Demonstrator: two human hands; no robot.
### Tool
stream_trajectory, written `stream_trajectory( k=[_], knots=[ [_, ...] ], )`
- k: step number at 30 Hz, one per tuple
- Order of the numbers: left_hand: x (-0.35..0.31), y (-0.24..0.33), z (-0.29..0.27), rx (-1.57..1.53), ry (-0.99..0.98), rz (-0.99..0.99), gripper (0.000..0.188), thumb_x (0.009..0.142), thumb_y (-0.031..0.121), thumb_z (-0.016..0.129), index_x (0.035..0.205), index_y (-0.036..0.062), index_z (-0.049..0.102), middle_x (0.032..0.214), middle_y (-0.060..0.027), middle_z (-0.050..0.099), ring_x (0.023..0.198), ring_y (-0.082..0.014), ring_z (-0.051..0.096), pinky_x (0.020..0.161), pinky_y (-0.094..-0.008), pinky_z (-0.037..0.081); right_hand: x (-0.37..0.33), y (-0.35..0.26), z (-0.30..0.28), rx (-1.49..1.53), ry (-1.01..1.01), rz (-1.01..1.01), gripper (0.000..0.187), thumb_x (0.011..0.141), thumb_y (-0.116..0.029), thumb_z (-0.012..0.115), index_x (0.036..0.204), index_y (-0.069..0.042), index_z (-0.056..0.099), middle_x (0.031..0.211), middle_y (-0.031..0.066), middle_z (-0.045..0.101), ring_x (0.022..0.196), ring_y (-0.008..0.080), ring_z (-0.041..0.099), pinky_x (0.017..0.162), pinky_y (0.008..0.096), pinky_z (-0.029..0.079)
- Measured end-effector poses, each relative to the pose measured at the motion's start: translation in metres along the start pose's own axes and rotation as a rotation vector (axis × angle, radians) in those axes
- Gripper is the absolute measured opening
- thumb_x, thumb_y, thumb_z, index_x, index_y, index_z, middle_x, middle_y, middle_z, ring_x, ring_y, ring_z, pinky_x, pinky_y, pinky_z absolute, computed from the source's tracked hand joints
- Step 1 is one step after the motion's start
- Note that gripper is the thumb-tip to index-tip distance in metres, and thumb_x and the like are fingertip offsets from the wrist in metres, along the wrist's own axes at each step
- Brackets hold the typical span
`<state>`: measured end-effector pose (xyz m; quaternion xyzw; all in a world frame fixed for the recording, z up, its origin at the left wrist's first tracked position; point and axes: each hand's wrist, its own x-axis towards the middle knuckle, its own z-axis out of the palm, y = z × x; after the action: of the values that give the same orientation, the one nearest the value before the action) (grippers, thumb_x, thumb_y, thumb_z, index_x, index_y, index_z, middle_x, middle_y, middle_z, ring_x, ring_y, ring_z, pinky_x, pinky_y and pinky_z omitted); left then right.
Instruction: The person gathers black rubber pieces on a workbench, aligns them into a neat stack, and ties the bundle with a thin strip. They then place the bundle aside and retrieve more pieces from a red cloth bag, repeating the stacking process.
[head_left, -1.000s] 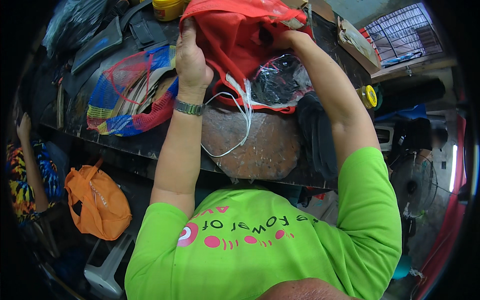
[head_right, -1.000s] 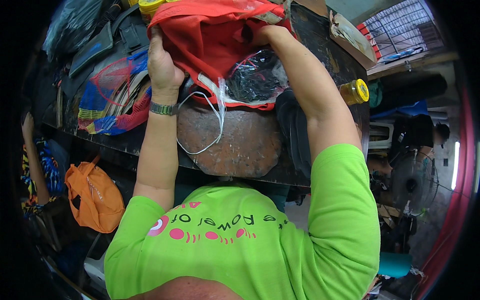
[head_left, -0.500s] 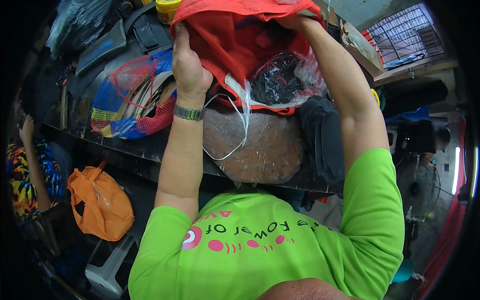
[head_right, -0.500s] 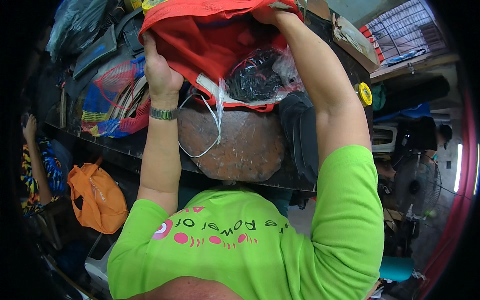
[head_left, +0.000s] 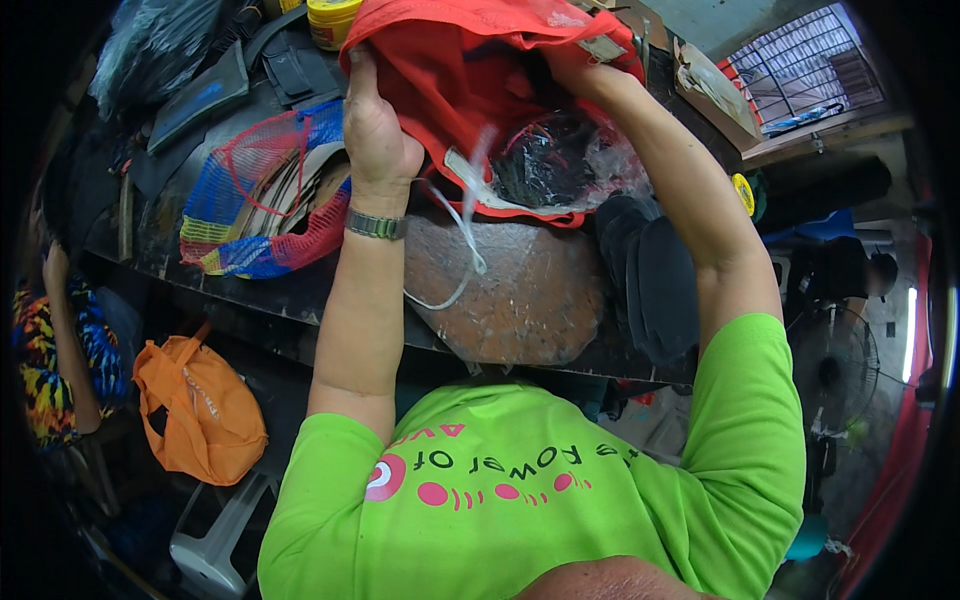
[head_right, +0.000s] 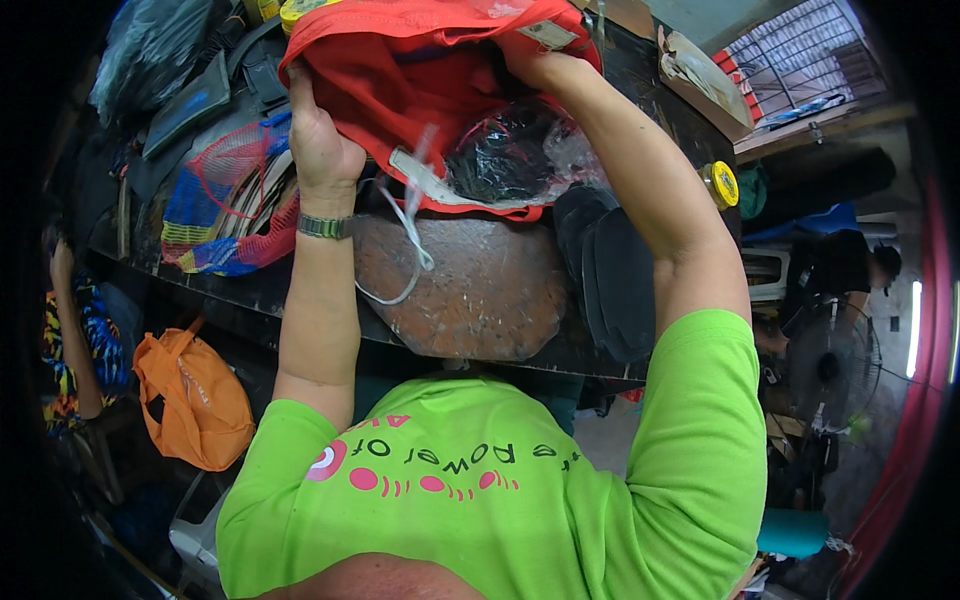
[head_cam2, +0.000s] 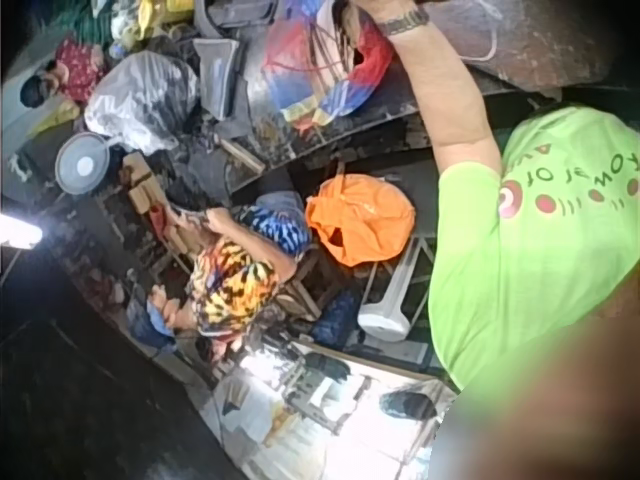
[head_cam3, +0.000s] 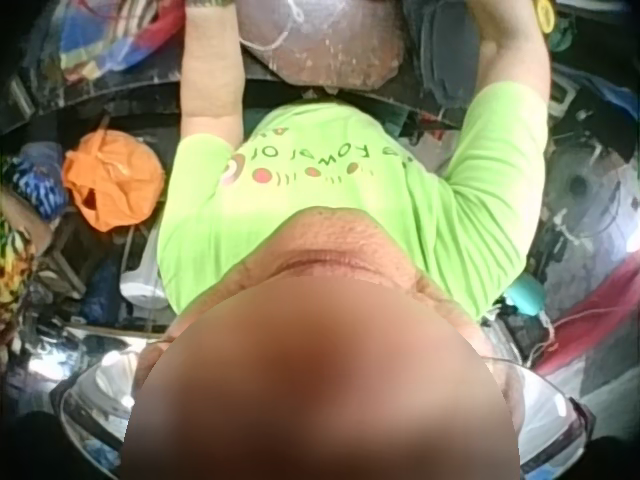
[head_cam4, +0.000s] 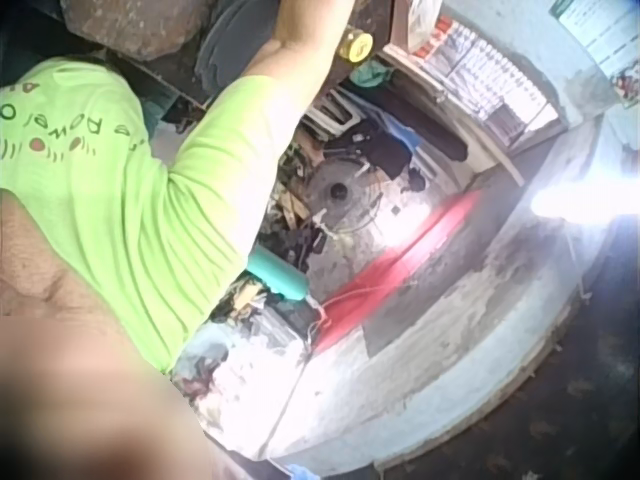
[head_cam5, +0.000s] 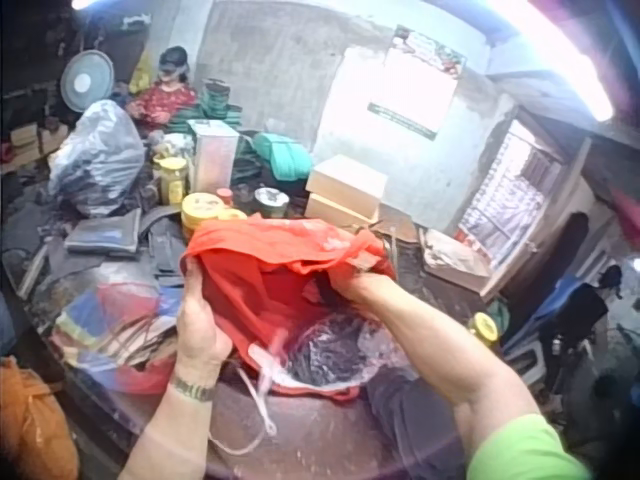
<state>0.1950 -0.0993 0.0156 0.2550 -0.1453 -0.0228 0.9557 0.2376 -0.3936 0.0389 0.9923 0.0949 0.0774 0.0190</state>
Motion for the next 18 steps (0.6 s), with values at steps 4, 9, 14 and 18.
stream_trajectory(
  k=[4,9,14,18],
  knots=[
    [-0.002,0.001,0.001,0.006,0.019,-0.042,0.052,0.106,0.047,0.054,0.144,0.0102,0.055,0.144,-0.0042,0.06,0.131,-0.025,0.057,0.113,-0.0432,0.043,-0.013,-0.008,0.009,-0.012,-0.067,0.001,0.058,0.089,-0.028,0.068,0.142,-0.014,0.053,0.129,0.0193,0.066,0.11,0.0357,0.068,0.091,0.0444,0.056],
    [-0.004,-0.001,0.003,-0.012,0.032,-0.079,0.053,0.105,0.046,0.056,0.144,0.0088,0.054,0.144,-0.0049,0.059,0.131,-0.0248,0.057,0.113,-0.0426,0.043,-0.003,-0.005,0.017,-0.032,0.011,-0.023,0.057,0.09,-0.026,0.066,0.143,-0.014,0.051,0.129,0.0197,0.065,0.109,0.0359,0.068,0.091,0.0446,0.056],
    [-0.004,-0.002,0.004,-0.022,0.021,-0.066,0.054,0.105,0.045,0.057,0.144,0.0082,0.054,0.144,-0.0055,0.059,0.13,-0.0241,0.057,0.113,-0.0416,0.043,0.003,0.005,0.025,-0.068,0.128,-0.078,0.057,0.091,-0.023,0.065,0.144,-0.015,0.05,0.129,0.0201,0.065,0.109,0.0361,0.069,0.091,0.0448,0.056],
    [-0.007,-0.004,0.008,0.005,-0.012,-0.042,0.056,0.105,0.045,0.057,0.145,0.0068,0.052,0.144,-0.0059,0.059,0.13,-0.0236,0.057,0.112,-0.0406,0.044,0.0,0.006,0.035,-0.127,0.275,-0.162,0.056,0.092,-0.021,0.064,0.145,-0.015,0.049,0.129,0.0205,0.064,0.108,0.0363,0.069,0.09,0.045,0.056]
  ],
)
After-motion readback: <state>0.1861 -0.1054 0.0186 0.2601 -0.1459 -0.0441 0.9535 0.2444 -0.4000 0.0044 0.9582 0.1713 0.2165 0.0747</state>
